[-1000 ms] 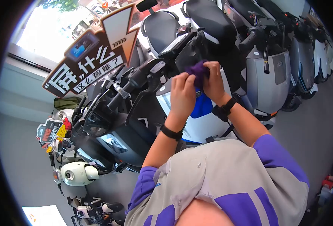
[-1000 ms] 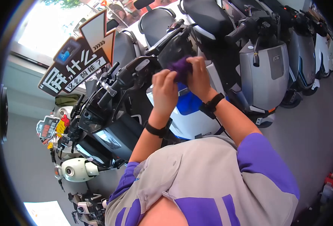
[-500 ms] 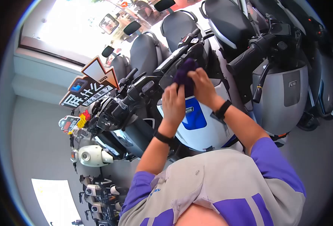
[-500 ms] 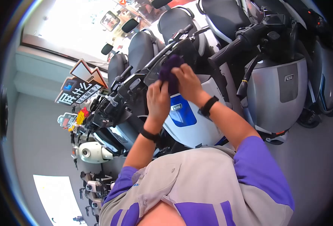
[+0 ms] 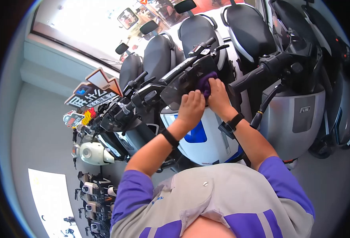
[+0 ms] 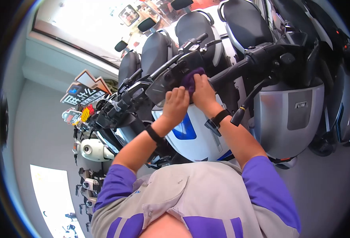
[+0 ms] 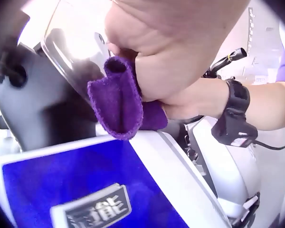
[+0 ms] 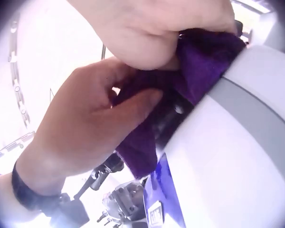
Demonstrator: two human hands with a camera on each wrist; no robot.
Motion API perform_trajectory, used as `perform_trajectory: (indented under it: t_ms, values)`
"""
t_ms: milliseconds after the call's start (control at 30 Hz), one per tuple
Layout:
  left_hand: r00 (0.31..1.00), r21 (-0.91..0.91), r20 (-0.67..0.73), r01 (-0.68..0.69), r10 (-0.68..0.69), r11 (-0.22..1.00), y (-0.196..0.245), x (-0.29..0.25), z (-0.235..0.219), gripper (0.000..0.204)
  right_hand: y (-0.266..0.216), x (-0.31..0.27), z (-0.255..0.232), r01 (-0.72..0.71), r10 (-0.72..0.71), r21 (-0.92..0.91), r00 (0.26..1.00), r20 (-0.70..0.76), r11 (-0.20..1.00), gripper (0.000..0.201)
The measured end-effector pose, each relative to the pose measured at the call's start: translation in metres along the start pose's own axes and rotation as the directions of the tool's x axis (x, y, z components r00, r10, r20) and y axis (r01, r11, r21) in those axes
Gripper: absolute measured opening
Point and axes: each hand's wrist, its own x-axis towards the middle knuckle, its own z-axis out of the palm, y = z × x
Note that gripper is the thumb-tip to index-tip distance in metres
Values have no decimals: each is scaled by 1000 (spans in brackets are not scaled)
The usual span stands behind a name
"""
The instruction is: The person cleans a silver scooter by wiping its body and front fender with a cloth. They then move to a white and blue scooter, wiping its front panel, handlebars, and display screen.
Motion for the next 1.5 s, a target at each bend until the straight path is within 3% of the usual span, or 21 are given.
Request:
perform_trajectory:
  t_ms: [67,200,267,333,433,467,567,600,700,733,767,833,867,1000,1033,1133,1233,1300,1367,1467,1500]
  values:
    - [997,57,-70,-24,28,998,-20,12,-23,30,-2,19,8,214,-209,29,969,-135,976,43]
    - [988,-26,-45,145,-146,989,-37,47,-33,31,-9,50,7,115,-144,-123,955,-258,986,56]
    - [985,45,-124,127,-121,991,-26,48,-13,29,0,41,11,86,-102,-77,965,-241,993,58]
    - [993,55,-53,111,-108,992,-9,30,-5,29,7,26,16,56,-62,-31,975,-214,998,64]
    - [986,-82,-44,159,-163,984,-12,1,-22,37,-14,18,12,89,-60,117,973,-224,989,45]
    - [981,-135,-47,179,-187,975,-19,-3,-32,40,-27,28,6,200,-172,79,947,-271,977,42]
    - [918,-127,-250,286,-309,950,-47,5,-61,46,-79,70,-12,448,-459,-116,821,-339,887,41]
    - [885,-170,-296,321,-359,932,-56,12,-63,34,-96,88,-18,440,-486,-213,832,-267,872,41]
    - [824,-96,-52,559,-565,824,-72,18,-52,21,-116,118,-1,408,-467,-489,884,3,771,37]
    - [789,-197,-123,575,-602,794,-75,11,-42,17,-123,118,4,316,-252,-542,949,190,779,31]
    - [780,-255,-142,566,-610,783,-77,3,-39,17,-132,129,6,271,39,-564,879,475,780,30]
    - [756,-373,-175,541,-630,753,-75,-22,-44,18,-121,139,28,293,57,-382,724,687,876,37]
    - [737,-445,-201,518,-645,731,-76,-35,-45,18,-118,136,31,381,-25,-345,702,712,858,44]
    - [764,-523,-153,476,-627,707,-69,-81,-53,22,-164,101,38,519,-382,-41,677,630,853,27]
    - [757,-543,-176,458,-629,704,-69,-85,-54,23,-172,101,35,436,-338,1,696,634,900,23]
    - [719,-581,-238,434,-654,688,-78,-86,-52,30,-181,100,48,271,-215,-124,914,343,955,23]
    - [654,-559,-272,490,-706,669,-99,-91,-47,30,-182,100,95,185,-163,-83,963,213,979,21]
    - [632,-564,-222,538,-742,627,-104,-110,-48,31,-190,90,123,297,-212,-138,875,435,945,23]
    - [573,-604,-236,546,-784,581,-101,-135,-46,31,-214,73,126,437,-351,-89,813,465,895,24]
    - [638,-647,-198,486,-745,588,-87,-164,-55,30,-215,45,125,428,-420,55,839,345,902,23]
    - [662,-652,-190,468,-725,597,-84,-170,-54,30,-215,38,122,504,-472,-23,822,317,863,23]
